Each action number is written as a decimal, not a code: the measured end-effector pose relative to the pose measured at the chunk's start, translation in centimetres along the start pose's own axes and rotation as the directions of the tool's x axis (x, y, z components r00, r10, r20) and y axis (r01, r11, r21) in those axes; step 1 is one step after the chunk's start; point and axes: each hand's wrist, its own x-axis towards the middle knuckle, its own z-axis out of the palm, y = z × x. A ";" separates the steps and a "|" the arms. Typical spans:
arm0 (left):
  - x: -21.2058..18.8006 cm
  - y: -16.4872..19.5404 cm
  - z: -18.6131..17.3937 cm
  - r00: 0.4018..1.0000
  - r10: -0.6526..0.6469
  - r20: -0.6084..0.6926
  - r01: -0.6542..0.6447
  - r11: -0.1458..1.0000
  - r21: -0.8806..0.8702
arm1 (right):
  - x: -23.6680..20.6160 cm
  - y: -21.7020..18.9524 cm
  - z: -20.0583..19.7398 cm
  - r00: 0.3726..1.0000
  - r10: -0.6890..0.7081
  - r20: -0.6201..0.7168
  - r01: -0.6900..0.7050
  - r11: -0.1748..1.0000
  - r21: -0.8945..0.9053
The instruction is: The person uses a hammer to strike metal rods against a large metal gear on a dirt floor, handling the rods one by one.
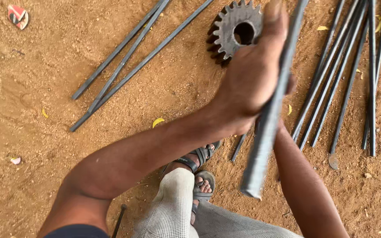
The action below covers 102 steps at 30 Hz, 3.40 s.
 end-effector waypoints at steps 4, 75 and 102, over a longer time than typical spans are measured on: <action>0.8 -0.1 1.9 0.998 0.048 -0.039 -0.048 0.999 0.002 | -0.2 0.4 -0.3 0.989 0.146 0.015 -0.143 0.983 -0.111; 0.1 -25.1 -8.7 0.919 -0.395 0.006 0.055 0.143 0.988 | -8.8 2.1 -4.9 0.582 0.813 0.008 -0.686 0.496 -0.532; 3.3 -13.3 -21.6 0.950 0.062 -0.307 0.271 0.328 0.905 | -8.6 3.3 -5.5 0.603 0.789 0.115 -0.646 0.568 -0.511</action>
